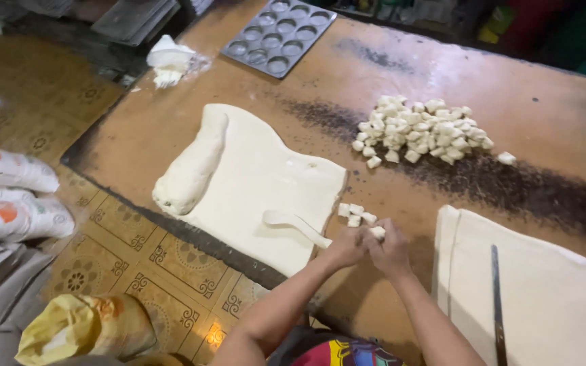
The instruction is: Cutting large sheets of dough into strips and portioning them into small pieces by hand on a bakery production table.
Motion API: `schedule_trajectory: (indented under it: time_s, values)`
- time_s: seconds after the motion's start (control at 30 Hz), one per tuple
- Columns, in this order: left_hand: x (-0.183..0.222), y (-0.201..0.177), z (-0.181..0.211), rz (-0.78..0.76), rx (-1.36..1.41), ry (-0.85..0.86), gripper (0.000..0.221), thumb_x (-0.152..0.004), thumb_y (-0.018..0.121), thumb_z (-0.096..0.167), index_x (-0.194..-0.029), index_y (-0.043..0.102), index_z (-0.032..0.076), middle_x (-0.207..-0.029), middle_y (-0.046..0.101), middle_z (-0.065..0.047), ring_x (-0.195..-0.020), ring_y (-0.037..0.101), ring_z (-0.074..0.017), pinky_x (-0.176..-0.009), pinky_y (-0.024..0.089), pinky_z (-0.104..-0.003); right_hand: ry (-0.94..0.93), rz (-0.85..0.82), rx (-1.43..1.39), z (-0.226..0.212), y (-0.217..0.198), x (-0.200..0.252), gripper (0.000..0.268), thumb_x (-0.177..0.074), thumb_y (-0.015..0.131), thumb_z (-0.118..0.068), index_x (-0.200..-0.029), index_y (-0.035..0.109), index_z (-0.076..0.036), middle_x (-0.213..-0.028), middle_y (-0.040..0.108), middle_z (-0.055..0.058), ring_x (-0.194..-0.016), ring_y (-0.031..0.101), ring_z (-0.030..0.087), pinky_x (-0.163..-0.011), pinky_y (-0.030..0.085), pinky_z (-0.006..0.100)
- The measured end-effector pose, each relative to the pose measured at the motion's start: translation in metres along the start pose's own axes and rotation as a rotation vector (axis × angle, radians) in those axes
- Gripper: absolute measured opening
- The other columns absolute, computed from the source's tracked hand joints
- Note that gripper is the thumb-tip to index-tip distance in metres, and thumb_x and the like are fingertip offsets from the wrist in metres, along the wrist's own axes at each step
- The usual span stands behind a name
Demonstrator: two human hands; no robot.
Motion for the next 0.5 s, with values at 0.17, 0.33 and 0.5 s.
schedule_trajectory:
  time_s: [0.17, 0.33, 0.5]
  values:
    - [0.019, -0.013, 0.056, -0.347, -0.015, 0.011, 0.014, -0.099, 0.061, 0.027, -0.091, 0.071, 0.021, -0.086, 0.074, -0.007, -0.086, 0.074, -0.0299, -0.076, 0.058, -0.039, 0.561, -0.461, 0.339, 0.063, -0.006, 0.005, 0.047, -0.088, 0.065, -0.055, -0.106, 0.057, -0.013, -0.106, 0.071, 0.02, -0.109, 0.069, 0.04, -0.087, 0.055, 0.056]
    - [-0.008, -0.053, 0.038, -0.394, -0.136, 0.001, 0.086, -0.07, 0.074, 0.009, -0.149, 0.041, 0.009, -0.134, 0.046, -0.02, -0.116, 0.06, -0.0411, -0.104, 0.05, -0.051, 0.266, -0.462, 0.203, -0.025, -0.002, -0.007, 0.058, -0.079, 0.079, -0.04, -0.127, 0.054, -0.017, -0.125, 0.058, 0.015, -0.116, 0.065, 0.039, -0.095, 0.055, 0.051]
    - [-0.018, -0.037, -0.012, -0.374, -0.002, 0.027, 0.091, -0.081, 0.058, -0.007, -0.163, 0.03, 0.02, -0.129, 0.061, -0.029, -0.116, 0.063, -0.0509, -0.103, 0.05, -0.057, 0.012, -0.167, 0.035, -0.023, 0.038, -0.006, 0.011, -0.09, 0.068, -0.023, -0.1, 0.069, -0.018, -0.087, 0.07, 0.007, -0.088, 0.072, 0.03, -0.078, 0.058, 0.04]
Point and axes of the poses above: each hand's wrist, its own x-axis away from the middle knuckle, its own y-axis out of the palm, z = x × y, the point moved 4 cm from there along -x, towards the middle knuckle
